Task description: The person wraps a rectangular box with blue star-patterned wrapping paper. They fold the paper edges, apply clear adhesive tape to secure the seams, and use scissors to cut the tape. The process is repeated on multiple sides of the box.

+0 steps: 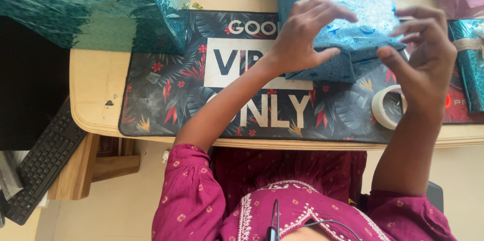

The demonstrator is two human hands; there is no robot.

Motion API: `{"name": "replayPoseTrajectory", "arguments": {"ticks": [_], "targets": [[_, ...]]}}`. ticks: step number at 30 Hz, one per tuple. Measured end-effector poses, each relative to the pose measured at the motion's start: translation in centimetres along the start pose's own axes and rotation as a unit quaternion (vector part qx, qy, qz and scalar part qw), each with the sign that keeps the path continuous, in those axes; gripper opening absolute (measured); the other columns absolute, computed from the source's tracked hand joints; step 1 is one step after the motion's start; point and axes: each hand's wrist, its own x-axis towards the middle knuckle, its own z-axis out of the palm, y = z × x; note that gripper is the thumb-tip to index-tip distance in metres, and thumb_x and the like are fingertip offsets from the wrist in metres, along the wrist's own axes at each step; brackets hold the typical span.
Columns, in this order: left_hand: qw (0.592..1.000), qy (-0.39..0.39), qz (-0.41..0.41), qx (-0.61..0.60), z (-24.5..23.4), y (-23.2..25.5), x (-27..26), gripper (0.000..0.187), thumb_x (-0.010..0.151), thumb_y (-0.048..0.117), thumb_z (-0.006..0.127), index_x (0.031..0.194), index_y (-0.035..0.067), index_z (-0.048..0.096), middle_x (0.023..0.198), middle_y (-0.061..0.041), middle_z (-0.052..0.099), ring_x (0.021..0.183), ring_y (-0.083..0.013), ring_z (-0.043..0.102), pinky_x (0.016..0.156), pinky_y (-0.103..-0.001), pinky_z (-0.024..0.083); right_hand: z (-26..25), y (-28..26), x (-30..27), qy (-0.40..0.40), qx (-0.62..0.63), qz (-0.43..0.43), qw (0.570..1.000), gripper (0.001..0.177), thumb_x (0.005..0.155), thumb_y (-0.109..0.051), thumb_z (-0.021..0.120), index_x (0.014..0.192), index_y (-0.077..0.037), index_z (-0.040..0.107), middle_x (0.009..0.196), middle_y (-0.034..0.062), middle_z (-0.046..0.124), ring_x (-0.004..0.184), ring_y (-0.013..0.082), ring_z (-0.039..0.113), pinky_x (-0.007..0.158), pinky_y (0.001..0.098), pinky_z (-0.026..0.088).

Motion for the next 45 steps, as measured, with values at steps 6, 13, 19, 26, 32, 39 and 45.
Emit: {"name": "replayPoseTrajectory", "arguments": {"ticks": [6, 13, 19, 26, 32, 39, 45], "targets": [[0.999, 0.013, -0.016, 0.04, 0.2, 0.2, 0.0, 0.079, 0.074, 0.026, 0.091, 0.141, 0.031, 0.05, 0.147, 0.01, 0.058, 0.143, -0.0175, 0.049, 0.123, -0.046, 0.029, 1.8, 0.4, -2.1, -0.014, 0.06, 0.105, 0.993, 0.023, 0.093, 0.001, 0.082, 0.11, 0.0, 0.067, 0.103, 0.0053, 0.072, 0.096, 0.0071, 0.069, 0.08, 0.0207, 0.053], [0.998, 0.013, -0.016, 0.061, 0.7, -0.2, -0.1, 0.086, 0.074, 0.027, 0.091, 0.147, 0.034, 0.046, 0.152, 0.011, 0.054, 0.148, -0.0172, 0.046, 0.127, -0.047, 0.026, 3.7, 3.1, -3.4, 0.057, -0.147, 0.013, 0.987, 0.025, 0.091, -0.001, 0.096, 0.101, -0.005, 0.074, 0.097, 0.0011, 0.07, 0.078, 0.0063, 0.051, 0.069, 0.0215, 0.042], [0.997, 0.009, -0.023, 0.067, 1.2, -0.7, -0.3, 0.088, 0.074, 0.028, 0.091, 0.148, 0.034, 0.044, 0.153, 0.011, 0.052, 0.149, -0.0182, 0.045, 0.128, -0.051, 0.025, 3.6, 3.9, -3.1, 0.068, -0.189, -0.011, 0.98, 0.024, 0.087, 0.001, 0.094, 0.102, -0.007, 0.077, 0.095, -0.0006, 0.07, 0.083, 0.0092, 0.05, 0.072, 0.0231, 0.042], [0.997, 0.009, -0.009, 0.079, 0.9, -0.6, -0.2, 0.088, 0.079, 0.032, 0.094, 0.151, 0.032, 0.044, 0.157, 0.009, 0.049, 0.152, -0.0197, 0.042, 0.124, -0.048, 0.027, 4.5, 3.7, -3.0, 0.104, -0.237, -0.015, 0.966, 0.023, 0.088, -0.001, 0.093, 0.101, -0.009, 0.076, 0.098, -0.0005, 0.071, 0.087, 0.0132, 0.048, 0.076, 0.0263, 0.041], [0.997, -0.031, 0.047, 0.061, -0.1, -0.2, -0.3, 0.07, 0.09, 0.039, 0.089, 0.146, 0.03, 0.048, 0.137, 0.004, 0.063, 0.128, -0.0195, 0.058, 0.114, -0.039, 0.041, 3.8, 2.6, -2.0, 0.094, -0.289, -0.08, 0.949, 0.029, 0.081, -0.008, 0.093, 0.103, -0.01, 0.074, 0.121, 0.0088, 0.056, 0.114, 0.0231, 0.053, 0.089, 0.0332, 0.044], [0.978, -0.042, 0.072, 0.189, 0.8, 1.7, -0.3, 0.089, 0.079, 0.048, 0.087, 0.149, 0.019, 0.042, 0.117, -0.003, 0.063, 0.111, -0.0237, 0.059, 0.098, -0.043, 0.038, 1.4, 2.5, -0.4, 0.01, -0.302, -0.073, 0.95, 0.019, 0.089, -0.012, 0.091, 0.105, -0.012, 0.08, 0.126, 0.0066, 0.06, 0.114, 0.0218, 0.05, 0.092, 0.033, 0.044], [0.975, -0.02, 0.048, 0.217, 1.8, 2.3, -0.3, 0.093, 0.084, 0.047, 0.087, 0.155, 0.018, 0.034, 0.117, -0.004, 0.061, 0.11, -0.0247, 0.058, 0.097, -0.043, 0.036, 0.4, 2.2, 0.9, -0.006, -0.332, -0.101, 0.938, 0.015, 0.088, -0.009, 0.091, 0.099, -0.008, 0.081, 0.123, 0.0095, 0.068, 0.119, 0.0259, 0.056, 0.096, 0.0386, 0.046]]}}
